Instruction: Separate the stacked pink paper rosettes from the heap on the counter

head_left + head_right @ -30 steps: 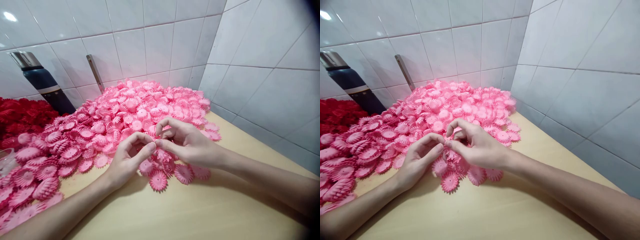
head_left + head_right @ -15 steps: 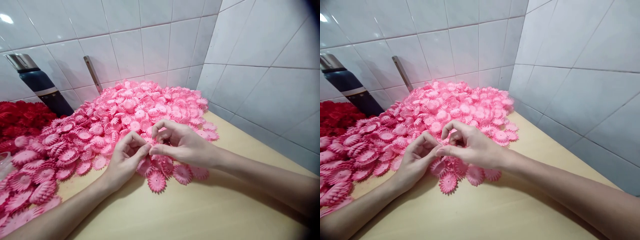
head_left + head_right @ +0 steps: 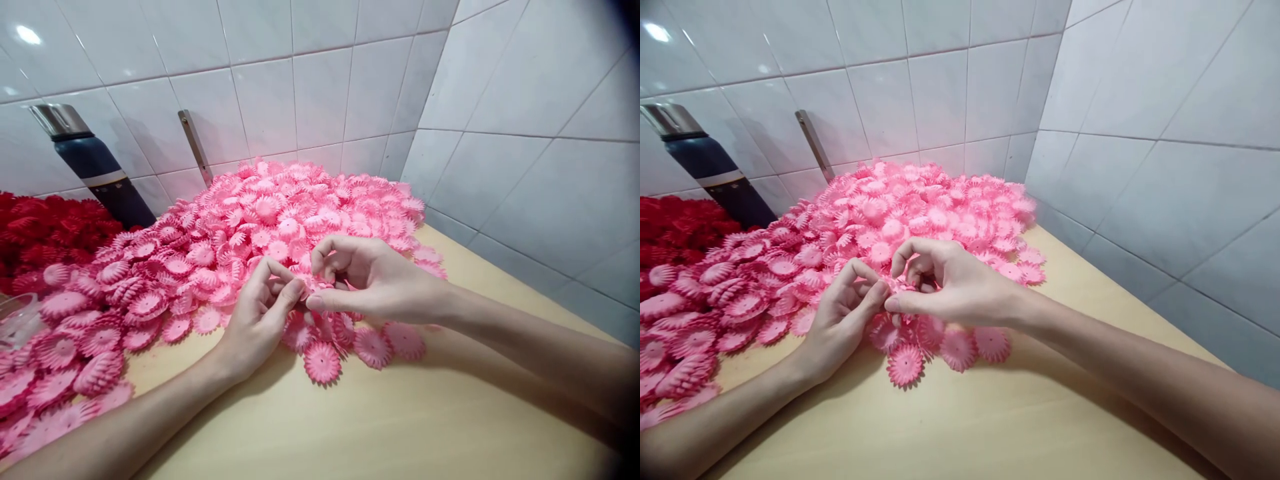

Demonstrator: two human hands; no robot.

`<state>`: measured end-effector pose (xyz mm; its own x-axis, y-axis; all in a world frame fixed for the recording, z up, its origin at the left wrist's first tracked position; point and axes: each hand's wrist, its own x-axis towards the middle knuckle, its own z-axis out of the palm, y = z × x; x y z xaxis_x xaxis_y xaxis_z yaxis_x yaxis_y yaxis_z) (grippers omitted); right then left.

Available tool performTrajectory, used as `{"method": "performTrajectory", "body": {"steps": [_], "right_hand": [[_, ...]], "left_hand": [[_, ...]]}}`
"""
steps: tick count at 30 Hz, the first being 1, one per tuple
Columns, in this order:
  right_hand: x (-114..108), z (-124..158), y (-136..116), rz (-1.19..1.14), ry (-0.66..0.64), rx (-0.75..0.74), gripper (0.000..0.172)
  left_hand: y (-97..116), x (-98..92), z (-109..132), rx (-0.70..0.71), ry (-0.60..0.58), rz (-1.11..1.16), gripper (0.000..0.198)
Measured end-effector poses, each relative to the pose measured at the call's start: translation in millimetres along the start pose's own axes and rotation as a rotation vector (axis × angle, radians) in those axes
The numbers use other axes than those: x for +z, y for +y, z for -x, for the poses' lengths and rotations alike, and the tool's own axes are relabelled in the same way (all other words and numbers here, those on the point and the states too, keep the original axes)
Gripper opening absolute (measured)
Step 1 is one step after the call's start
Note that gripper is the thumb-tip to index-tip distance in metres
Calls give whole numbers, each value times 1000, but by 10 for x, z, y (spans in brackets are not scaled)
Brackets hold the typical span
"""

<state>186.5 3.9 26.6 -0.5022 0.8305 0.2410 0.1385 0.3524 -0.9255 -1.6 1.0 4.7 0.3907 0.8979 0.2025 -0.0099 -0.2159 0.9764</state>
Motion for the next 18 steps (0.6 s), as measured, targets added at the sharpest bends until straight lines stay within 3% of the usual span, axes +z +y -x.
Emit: {"method": "performTrajectory", "body": {"steps": [2, 8, 10, 12, 13, 18], "right_hand": [[-28, -2, -24, 23, -51, 39, 27], [-91, 28, -123, 124, -102, 60, 19], [-131, 55, -153, 153, -185, 76, 24], [-181, 81, -180, 185, -227, 100, 26], [-205, 89, -191, 195, -213, 106, 24], [-257, 62, -181, 139, 42, 7, 11]], "left_hand": [[12, 11, 9, 31, 11, -34, 16], [-8, -3, 16, 73, 8, -23, 14], [-33, -40, -16, 60, 65, 11, 14], [-52, -74, -56, 74, 213, 63, 16], [-55, -83, -72, 90, 260, 69, 18], [-38, -58, -89, 33, 155, 74, 17]]}}
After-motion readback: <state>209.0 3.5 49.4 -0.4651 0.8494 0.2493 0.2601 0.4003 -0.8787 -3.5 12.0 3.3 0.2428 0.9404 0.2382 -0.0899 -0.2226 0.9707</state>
